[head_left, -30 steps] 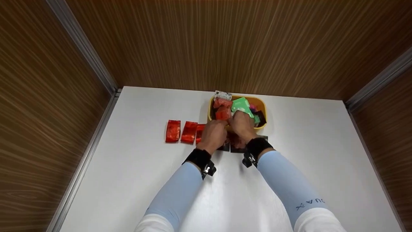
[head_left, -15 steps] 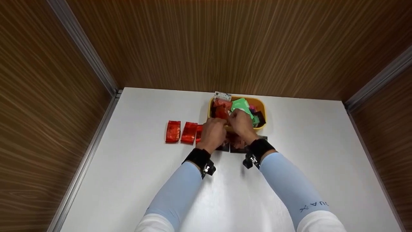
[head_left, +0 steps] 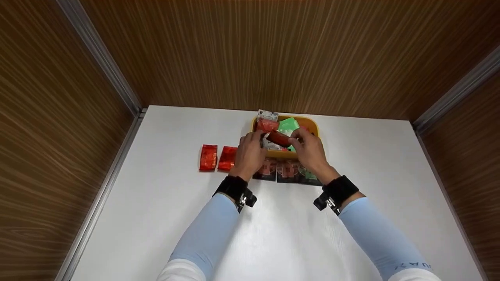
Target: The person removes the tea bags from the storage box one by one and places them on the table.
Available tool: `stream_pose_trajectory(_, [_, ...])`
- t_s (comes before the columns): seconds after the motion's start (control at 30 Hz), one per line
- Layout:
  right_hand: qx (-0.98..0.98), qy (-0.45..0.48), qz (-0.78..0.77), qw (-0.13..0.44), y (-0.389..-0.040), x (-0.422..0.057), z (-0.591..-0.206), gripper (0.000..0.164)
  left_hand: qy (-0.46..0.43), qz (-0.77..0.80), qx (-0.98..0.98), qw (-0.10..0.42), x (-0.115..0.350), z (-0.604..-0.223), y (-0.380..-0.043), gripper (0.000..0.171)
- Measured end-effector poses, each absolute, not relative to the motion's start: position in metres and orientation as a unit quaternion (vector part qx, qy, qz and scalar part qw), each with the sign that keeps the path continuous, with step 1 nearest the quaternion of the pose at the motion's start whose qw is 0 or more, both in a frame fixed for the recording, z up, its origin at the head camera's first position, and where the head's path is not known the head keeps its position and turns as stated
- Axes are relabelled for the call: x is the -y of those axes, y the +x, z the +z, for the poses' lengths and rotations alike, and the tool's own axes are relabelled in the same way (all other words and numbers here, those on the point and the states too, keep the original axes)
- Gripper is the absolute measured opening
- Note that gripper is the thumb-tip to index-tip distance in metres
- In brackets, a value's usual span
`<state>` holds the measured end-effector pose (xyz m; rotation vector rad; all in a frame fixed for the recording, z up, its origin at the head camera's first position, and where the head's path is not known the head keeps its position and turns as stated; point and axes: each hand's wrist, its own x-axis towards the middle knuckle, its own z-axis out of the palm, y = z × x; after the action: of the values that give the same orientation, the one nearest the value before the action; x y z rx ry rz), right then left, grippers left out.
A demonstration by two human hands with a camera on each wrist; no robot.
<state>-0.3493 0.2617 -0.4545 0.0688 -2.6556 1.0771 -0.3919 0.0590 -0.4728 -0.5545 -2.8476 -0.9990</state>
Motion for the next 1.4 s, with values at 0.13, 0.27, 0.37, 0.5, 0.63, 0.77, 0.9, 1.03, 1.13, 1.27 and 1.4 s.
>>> stream_pose_trajectory(0.13, [0.911, 0.056, 0.381, 0.149, -0.337, -0.266, -0.451, 0.01, -0.189, -0.349, 0.918, 0.017, -0.06, -0.469, -0.388, 0.057])
stream_pose_trajectory(0.27, [0.902, 0.079, 0.393, 0.158, -0.326, -0.267, -0.45, 0.011, -0.21, -0.38, 0.901, 0.01, -0.061, -0.469, -0.382, 0.049])
stream_pose_trajectory(0.37, [0.893, 0.083, 0.41, 0.164, -0.32, -0.267, -0.451, 0.011, -0.223, -0.397, 0.89, 0.006, -0.062, -0.471, -0.377, 0.038])
stream_pose_trajectory(0.5, [0.875, 0.067, 0.451, 0.165, -0.314, -0.265, -0.457, 0.018, -0.224, -0.419, 0.88, -0.001, -0.063, -0.476, -0.37, 0.026])
stream_pose_trajectory(0.63, [0.851, 0.03, 0.505, 0.138, -0.306, -0.263, -0.472, 0.029, -0.207, -0.472, 0.856, -0.035, -0.065, -0.484, -0.361, 0.016])
stream_pose_trajectory(0.77, [0.828, -0.029, 0.549, 0.108, -0.298, -0.26, -0.491, 0.029, -0.186, -0.55, 0.809, -0.091, -0.068, -0.496, -0.35, 0.011])
stream_pose_trajectory(0.9, [0.81, -0.089, 0.571, 0.102, -0.291, -0.258, -0.507, 0.021, -0.161, -0.61, 0.764, -0.136, -0.07, -0.507, -0.342, 0.012])
stream_pose_trajectory(1.03, [0.796, -0.127, 0.584, 0.095, -0.286, -0.259, -0.519, 0.015, -0.127, -0.627, 0.752, -0.161, -0.073, -0.515, -0.336, 0.011])
stream_pose_trajectory(1.13, [0.792, -0.146, 0.586, 0.088, -0.282, -0.26, -0.528, 0.015, -0.117, -0.618, 0.757, -0.176, -0.074, -0.521, -0.332, 0.016])
stream_pose_trajectory(1.27, [0.788, -0.166, 0.587, 0.083, -0.277, -0.262, -0.537, 0.016, -0.122, -0.603, 0.764, -0.193, -0.077, -0.526, -0.326, 0.021])
stream_pose_trajectory(1.4, [0.783, -0.178, 0.589, 0.091, -0.274, -0.264, -0.542, 0.016, -0.136, -0.596, 0.77, -0.185, -0.08, -0.53, -0.323, 0.022])
